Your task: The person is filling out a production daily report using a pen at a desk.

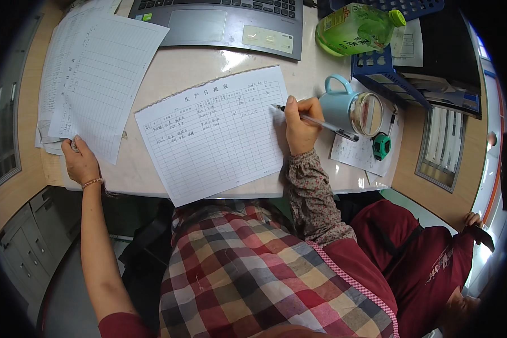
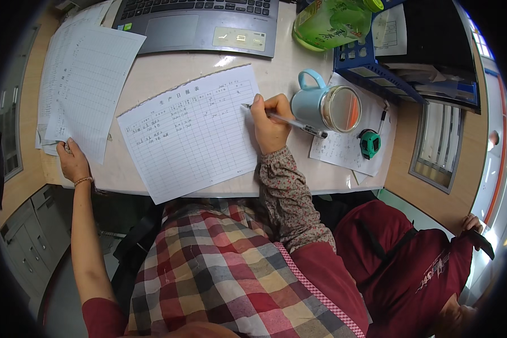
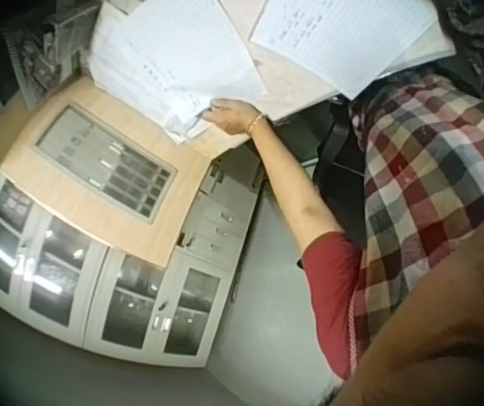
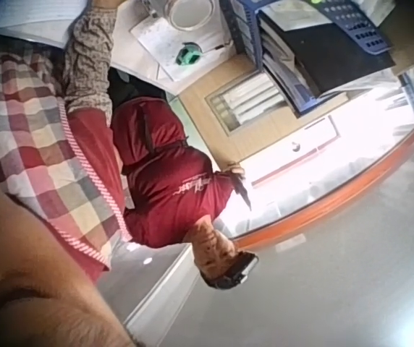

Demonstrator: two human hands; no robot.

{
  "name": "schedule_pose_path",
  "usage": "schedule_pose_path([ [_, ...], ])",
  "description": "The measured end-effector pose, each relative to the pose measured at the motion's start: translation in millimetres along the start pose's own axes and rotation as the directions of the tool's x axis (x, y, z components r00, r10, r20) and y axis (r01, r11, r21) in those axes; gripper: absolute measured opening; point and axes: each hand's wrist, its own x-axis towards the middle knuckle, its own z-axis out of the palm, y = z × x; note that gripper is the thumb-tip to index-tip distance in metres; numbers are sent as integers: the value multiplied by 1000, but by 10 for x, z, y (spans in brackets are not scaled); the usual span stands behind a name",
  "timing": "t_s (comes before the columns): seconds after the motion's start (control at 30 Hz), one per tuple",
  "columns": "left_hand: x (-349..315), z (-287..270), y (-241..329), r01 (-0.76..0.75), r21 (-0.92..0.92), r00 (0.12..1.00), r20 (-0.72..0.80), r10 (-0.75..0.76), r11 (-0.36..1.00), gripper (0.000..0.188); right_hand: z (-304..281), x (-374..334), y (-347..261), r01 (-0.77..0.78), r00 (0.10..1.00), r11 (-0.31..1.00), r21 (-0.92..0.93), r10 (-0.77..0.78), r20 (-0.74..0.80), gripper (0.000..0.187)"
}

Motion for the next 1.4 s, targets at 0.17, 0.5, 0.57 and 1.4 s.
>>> schedule_pose_path([
  [0.17, 8, 7, -15, -4, -1, 1000, -8, 4, 1000, 36, -4, -16, 104, -12, 1000, 1000, -3, 12, 7, 28],
  [0.5, 22, 4, -23, 5, 10, 1000, -11, -5, 1000, 37, 40, -1, 75, -23, 999, 999, -46, 25, 39, 29],
  [0.57, 24, 1, -24, 8, 7, 1000, 3, -8, 1000, 38, 27, 0, 90, -1, 1000, 998, -65, 3, 27, 29],
  [1.4, 27, 20, -72, 10, 11, 1000, -9, -9, 1000, 38, 46, -7, 40, 67, 997, 989, -135, -62, 40, 28],
])
